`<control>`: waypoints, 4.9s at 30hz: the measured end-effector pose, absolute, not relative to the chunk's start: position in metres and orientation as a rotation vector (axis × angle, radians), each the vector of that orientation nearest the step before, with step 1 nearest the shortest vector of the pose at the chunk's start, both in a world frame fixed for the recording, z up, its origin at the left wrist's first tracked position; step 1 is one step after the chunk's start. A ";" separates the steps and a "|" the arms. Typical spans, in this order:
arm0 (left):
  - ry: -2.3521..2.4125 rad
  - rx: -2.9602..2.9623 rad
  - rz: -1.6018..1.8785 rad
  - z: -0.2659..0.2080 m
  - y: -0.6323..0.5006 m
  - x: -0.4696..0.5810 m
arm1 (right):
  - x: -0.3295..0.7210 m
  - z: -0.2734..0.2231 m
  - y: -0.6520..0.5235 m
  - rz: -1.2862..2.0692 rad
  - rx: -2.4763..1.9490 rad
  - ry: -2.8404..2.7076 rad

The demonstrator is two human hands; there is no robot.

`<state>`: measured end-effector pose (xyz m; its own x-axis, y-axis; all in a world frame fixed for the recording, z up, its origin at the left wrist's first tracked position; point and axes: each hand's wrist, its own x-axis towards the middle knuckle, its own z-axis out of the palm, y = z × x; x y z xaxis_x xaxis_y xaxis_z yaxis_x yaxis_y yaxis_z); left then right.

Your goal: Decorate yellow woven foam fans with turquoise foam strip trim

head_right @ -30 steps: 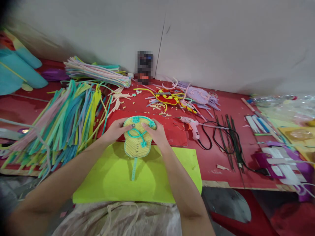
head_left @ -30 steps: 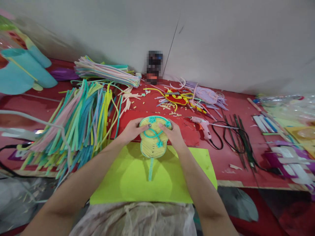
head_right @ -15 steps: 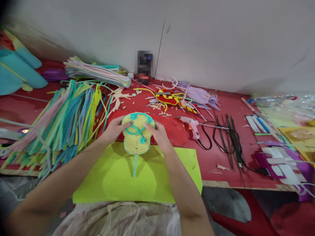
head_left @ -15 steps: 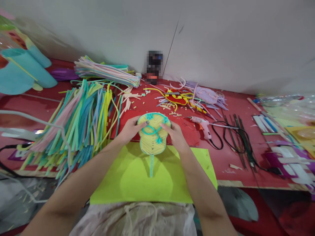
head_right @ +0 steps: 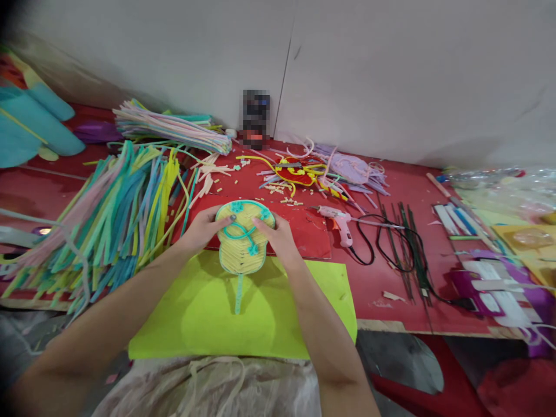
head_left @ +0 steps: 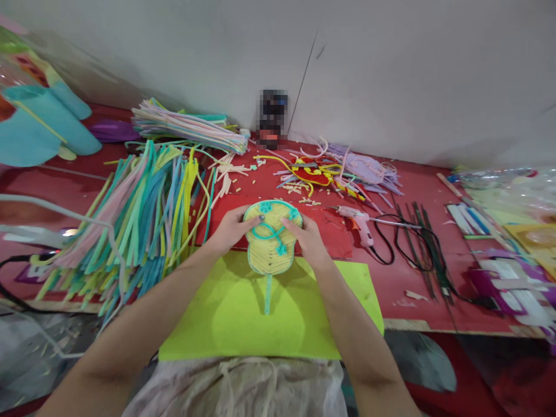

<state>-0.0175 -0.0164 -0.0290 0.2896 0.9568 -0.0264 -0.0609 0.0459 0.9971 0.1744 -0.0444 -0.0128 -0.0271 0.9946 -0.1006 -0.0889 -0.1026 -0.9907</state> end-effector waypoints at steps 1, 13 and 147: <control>0.964 1.261 0.996 -0.029 -0.016 -0.017 | 0.174 -0.013 -0.044 1.339 -1.213 -1.110; 0.964 1.264 0.990 -0.029 -0.017 -0.017 | 0.175 -0.015 -0.043 1.304 -1.220 -1.131; 1.218 1.266 1.135 -0.025 -0.006 -0.028 | 0.301 -0.010 -0.040 0.298 -1.736 -1.240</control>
